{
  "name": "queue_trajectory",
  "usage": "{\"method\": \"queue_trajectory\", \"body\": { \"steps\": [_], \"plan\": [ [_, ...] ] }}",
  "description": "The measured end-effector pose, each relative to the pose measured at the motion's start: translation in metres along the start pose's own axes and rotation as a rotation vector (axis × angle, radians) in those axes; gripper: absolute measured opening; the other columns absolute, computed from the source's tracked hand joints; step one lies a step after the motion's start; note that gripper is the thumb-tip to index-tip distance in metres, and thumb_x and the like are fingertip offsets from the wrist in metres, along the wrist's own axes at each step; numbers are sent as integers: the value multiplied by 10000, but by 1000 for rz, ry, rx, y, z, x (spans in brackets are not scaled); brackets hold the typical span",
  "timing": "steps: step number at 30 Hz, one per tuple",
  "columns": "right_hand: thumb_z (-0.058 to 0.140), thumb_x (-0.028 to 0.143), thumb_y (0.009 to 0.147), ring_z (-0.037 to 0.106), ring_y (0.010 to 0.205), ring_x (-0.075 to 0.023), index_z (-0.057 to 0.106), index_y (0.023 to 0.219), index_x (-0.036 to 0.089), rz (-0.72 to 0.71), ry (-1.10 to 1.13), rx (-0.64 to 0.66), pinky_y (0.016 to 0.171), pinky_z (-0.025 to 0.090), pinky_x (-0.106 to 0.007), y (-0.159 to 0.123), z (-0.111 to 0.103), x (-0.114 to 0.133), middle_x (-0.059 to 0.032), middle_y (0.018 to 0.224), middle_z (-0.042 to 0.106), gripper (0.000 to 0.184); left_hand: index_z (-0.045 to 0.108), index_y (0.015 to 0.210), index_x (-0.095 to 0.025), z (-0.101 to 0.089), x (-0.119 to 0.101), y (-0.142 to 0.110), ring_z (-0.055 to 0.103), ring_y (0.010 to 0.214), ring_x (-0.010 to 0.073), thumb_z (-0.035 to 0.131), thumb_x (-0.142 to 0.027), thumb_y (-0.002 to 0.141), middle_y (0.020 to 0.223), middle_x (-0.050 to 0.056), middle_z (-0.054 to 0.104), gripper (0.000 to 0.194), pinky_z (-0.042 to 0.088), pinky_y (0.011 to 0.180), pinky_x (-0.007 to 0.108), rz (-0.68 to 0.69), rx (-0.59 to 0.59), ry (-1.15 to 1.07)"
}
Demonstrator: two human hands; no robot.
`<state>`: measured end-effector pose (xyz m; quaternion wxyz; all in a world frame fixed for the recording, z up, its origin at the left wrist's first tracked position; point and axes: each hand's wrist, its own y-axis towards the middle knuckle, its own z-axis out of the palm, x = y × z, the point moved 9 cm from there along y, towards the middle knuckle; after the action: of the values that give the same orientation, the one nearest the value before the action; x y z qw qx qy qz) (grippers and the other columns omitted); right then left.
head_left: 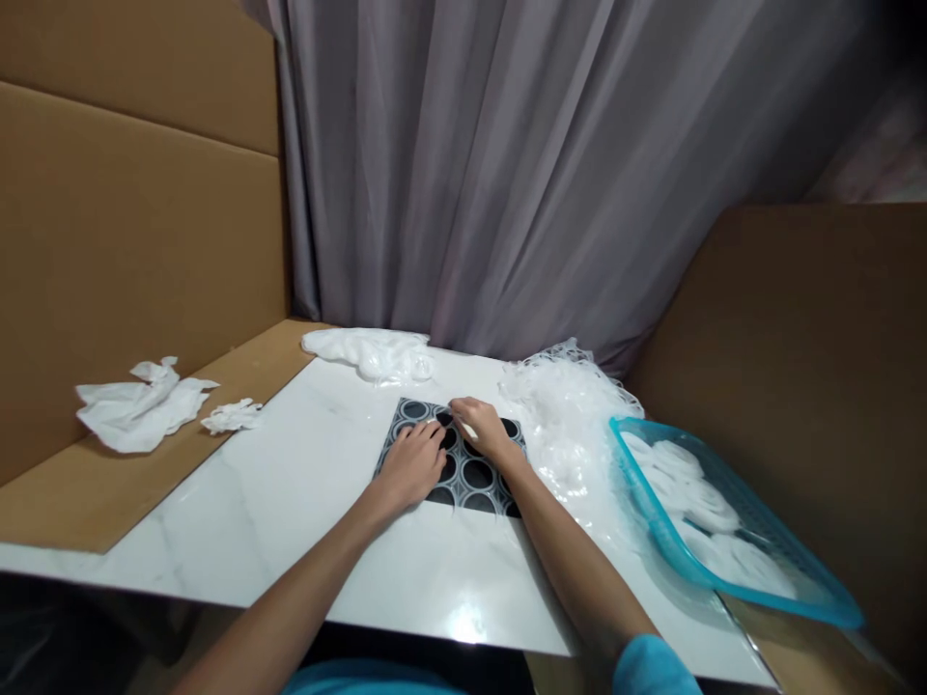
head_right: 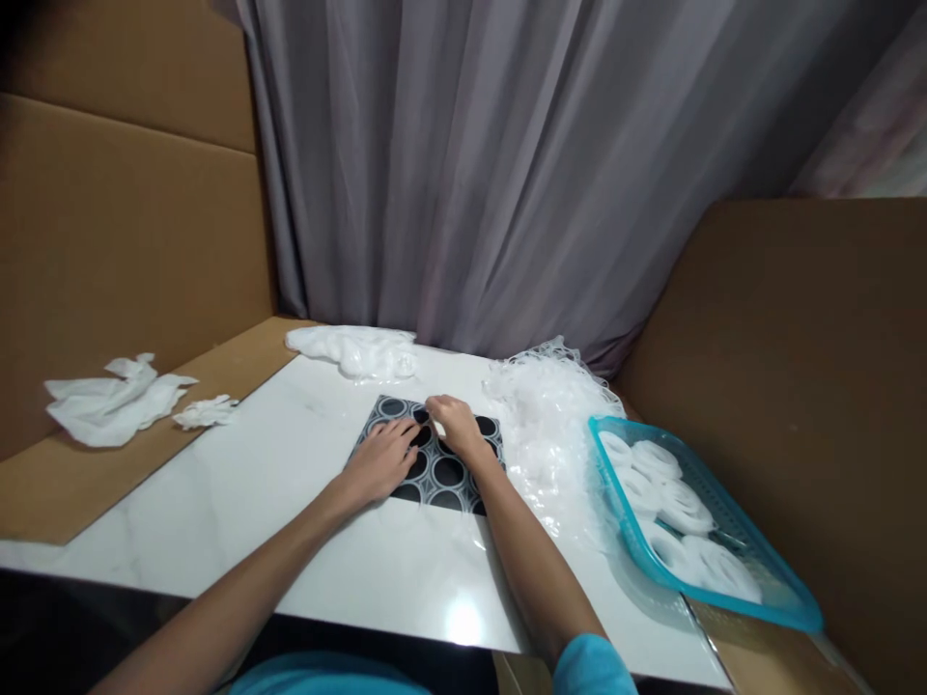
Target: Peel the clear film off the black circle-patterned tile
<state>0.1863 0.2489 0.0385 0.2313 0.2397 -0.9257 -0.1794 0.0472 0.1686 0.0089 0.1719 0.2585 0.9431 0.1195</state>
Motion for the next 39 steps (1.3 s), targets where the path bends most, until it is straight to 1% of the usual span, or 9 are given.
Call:
{"method": "queue_trajectory", "body": {
  "steps": [4,8,11,14,18,21,26,30,39],
  "plan": [
    [501,240,1084,736,1021,-268,742,1111,211,189,-72,-204,901,516,-323,19,-53,-30,-119,1099,814,244,586,1586,-226,-1,-2,-5,556,1485,320,352,-334,1154,1613,119,622,504,419,1237,531,9,5,17],
    [416,314,1136,729,1097,-308,723,1245,182,411,-279,-351,911,486,-349,3,-126,-55,-161,1195,802,352,592,1587,-225,-3,0,-7,550,1480,322,315,-370,1169,1612,125,622,521,401,1246,540,47,20,10],
    [530,250,1083,750,1097,-338,747,1210,172,549,-595,-241,921,484,-377,-23,-170,-60,-193,1139,797,263,663,1489,-250,-5,6,3,568,1436,303,295,-410,1181,1511,107,684,507,384,1250,532,79,16,-9],
    [681,102,940,771,1108,-375,756,1173,115,586,-666,25,944,515,-424,-39,-182,-62,-260,1152,780,245,677,1440,-247,-9,14,23,536,1448,297,307,-440,1181,1468,110,694,491,359,1258,530,80,-23,-15],
    [901,88,735,798,1011,-370,788,1040,129,525,-522,206,882,575,-420,-31,-159,-59,-222,1080,810,328,610,1521,-205,-3,23,43,509,1474,315,307,-412,1178,1544,153,645,502,358,1247,544,36,-71,-1],
    [924,301,816,797,871,-277,808,983,184,418,-336,226,764,596,-338,-3,-112,-57,-126,964,827,234,597,1547,-208,10,28,46,519,1471,334,326,-402,1171,1575,153,633,502,359,1243,558,19,-76,9],
    [848,522,867,763,799,-246,820,860,200,175,471,70,695,607,-326,36,-17,-54,-85,865,825,323,583,1578,-221,23,35,45,519,1480,346,355,-407,1168,1595,131,625,505,354,1254,556,6,-70,31],
    [838,523,871,760,828,-242,839,900,215,206,567,33,791,622,-358,38,32,-73,-76,899,837,309,538,1620,-217,26,38,48,506,1490,345,340,-418,1177,1619,128,604,525,355,1260,559,-2,-52,36],
    [857,513,907,788,927,-258,847,960,219,148,658,90,909,634,-397,34,45,-75,-88,1016,854,299,542,1606,-202,20,35,50,510,1486,333,359,-412,1178,1607,124,616,511,375,1256,548,-18,-52,35]
  ]
}}
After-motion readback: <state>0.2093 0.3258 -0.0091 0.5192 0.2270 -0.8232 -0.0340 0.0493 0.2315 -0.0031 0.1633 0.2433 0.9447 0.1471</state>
